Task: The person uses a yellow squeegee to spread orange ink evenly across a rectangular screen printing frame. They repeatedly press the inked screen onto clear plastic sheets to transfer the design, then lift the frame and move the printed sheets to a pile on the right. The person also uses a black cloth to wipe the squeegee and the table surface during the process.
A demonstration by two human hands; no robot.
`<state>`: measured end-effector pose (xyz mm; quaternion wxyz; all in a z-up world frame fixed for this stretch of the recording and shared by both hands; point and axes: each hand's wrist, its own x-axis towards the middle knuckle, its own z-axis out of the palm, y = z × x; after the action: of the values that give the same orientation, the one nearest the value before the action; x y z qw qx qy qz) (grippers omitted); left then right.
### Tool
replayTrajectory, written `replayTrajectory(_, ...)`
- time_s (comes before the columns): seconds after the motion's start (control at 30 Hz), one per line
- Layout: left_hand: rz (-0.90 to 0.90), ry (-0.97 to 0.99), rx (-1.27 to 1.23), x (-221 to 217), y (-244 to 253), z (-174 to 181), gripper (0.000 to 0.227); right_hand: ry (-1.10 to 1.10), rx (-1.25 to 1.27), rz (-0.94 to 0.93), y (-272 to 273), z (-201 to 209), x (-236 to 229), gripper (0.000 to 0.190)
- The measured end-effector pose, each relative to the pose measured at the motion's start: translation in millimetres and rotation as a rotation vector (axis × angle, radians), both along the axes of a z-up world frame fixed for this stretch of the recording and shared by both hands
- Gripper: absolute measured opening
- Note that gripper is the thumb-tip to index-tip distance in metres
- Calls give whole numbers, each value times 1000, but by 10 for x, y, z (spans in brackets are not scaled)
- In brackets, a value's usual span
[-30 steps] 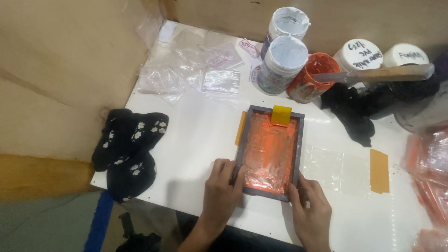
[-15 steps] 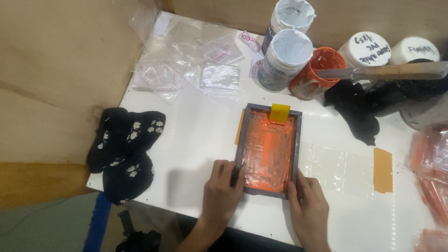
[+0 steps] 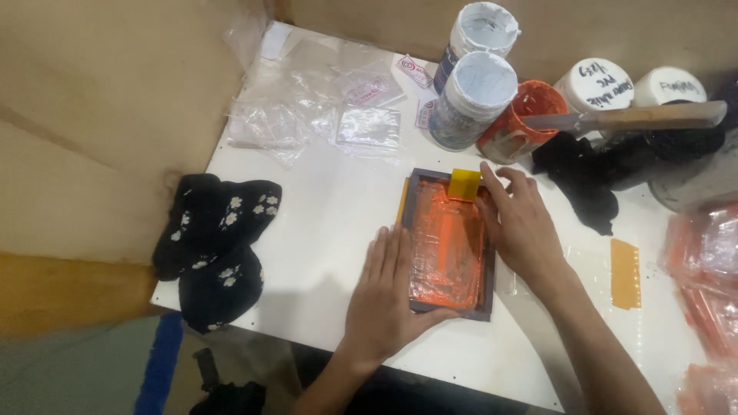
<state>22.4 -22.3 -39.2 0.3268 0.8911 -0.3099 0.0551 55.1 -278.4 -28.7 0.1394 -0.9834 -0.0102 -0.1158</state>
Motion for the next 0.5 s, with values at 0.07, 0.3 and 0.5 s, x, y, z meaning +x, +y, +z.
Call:
replayTrajectory(0.07, 5, -21, 0, -2, 1, -32, 126, -36, -101, 58, -38, -42, 218, 53)
replayTrajectory(0.3, 5, 113, 72, 9, -9, -89, 130, 272, 238, -25, 98, 205, 116, 23)
replayTrajectory(0.5, -11, 104, 100, 17, -9, -107, 129, 167, 281, 61, 30, 161, 19, 21)
